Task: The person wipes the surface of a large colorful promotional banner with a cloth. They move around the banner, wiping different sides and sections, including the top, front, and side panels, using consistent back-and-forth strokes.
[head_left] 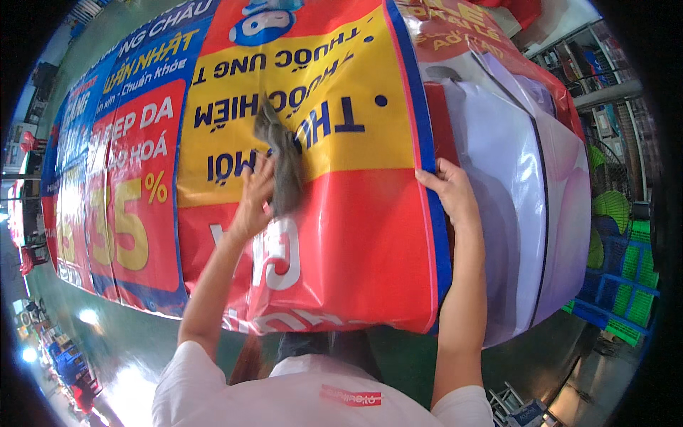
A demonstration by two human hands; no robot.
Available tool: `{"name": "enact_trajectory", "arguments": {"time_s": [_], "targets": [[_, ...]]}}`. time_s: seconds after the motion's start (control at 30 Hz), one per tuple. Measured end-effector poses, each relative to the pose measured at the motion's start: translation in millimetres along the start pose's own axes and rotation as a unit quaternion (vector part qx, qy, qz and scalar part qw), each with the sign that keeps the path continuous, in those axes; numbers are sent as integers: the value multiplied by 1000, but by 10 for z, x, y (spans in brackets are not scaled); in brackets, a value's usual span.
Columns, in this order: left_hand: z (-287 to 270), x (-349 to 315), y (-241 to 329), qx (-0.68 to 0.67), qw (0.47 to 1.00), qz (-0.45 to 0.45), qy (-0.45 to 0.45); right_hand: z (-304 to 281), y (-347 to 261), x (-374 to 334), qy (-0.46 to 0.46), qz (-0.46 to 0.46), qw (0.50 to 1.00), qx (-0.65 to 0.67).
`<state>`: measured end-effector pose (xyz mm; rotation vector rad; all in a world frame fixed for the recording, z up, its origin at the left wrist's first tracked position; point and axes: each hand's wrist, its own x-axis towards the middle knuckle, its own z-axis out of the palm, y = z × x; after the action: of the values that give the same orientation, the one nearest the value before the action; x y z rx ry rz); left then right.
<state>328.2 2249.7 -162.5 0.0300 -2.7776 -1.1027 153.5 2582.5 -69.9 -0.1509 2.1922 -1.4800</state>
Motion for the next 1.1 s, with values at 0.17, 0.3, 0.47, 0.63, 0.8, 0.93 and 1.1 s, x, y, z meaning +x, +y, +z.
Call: {"name": "enact_trajectory", "arguments": {"time_s": [0.17,0.3,0.47,0.63,0.8,0.93,1.1], "targets": [[136,-526,1465,-46,987,119,-100,-37,-69,-21,-1,21,995,-96],[230,335,1415,60,996,34,-49,-142,-173,-563,50,-13,981,-189],[295,869,1428,198,965,145,-91,-190,49,-1363,8,20,985,-174],[332,-513,2250,77,901,319,-283,-184,407,-1336,12,-113,990,-80],[551,-845,2355,74,939,256,-218,-215,494,-1260,28,-117,993,21],[750,21,1973,133,959,226,-105,-179,421,-1317,63,-97,988,-107],[660,1096,1712,382,922,60,-11,-111,407,-1319,122,-126,976,-131]]}}
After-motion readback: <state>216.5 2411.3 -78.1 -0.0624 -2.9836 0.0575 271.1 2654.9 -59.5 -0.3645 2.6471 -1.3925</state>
